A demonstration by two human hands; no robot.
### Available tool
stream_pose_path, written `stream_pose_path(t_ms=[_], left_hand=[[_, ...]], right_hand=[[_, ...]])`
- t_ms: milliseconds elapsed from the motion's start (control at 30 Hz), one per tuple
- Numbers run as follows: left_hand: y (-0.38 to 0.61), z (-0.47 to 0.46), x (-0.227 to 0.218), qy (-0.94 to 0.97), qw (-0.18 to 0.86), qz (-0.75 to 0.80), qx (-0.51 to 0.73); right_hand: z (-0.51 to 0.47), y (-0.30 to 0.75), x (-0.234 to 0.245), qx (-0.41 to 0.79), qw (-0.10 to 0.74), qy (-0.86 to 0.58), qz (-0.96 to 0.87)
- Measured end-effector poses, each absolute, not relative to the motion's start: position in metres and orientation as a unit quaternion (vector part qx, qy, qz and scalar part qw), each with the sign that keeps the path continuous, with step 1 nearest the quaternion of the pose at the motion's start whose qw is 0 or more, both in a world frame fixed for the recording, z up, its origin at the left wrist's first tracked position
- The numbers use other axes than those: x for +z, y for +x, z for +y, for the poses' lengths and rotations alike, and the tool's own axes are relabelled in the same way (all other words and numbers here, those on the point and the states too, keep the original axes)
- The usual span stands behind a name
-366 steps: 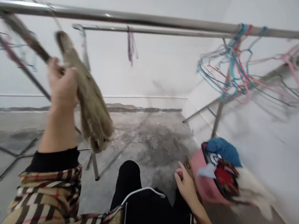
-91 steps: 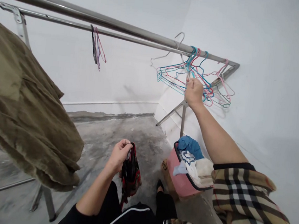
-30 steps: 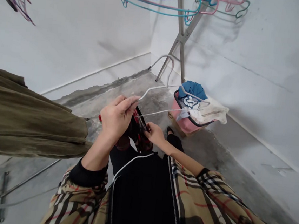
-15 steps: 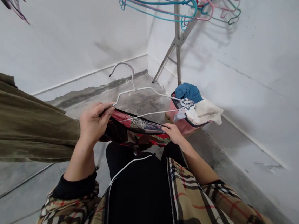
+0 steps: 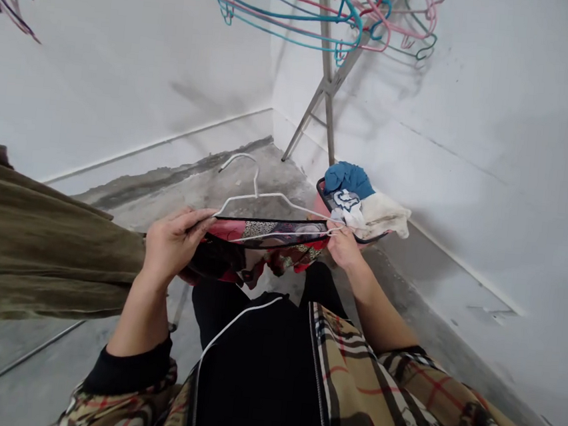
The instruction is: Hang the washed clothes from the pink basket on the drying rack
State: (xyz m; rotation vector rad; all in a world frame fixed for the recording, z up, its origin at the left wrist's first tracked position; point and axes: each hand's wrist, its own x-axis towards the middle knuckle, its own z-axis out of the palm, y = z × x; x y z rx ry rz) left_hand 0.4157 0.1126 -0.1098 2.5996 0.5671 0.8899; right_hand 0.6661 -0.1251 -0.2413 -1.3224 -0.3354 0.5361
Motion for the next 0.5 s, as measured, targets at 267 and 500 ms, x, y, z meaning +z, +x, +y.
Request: stream_pose_path(t_ms=[267,500], left_hand=[[0.411,0.128,-0.116,0.901,0.087,0.267,0.331],[0.415,0.118,-0.107,0.907,0.072,0.259,0.326]], right_hand=[[-0.147,0.688,-0.219,0.22,0.807,-0.539,-0.1],[-0.131,0.669,-0.235,0.318,0.709,-0.61,-0.156]])
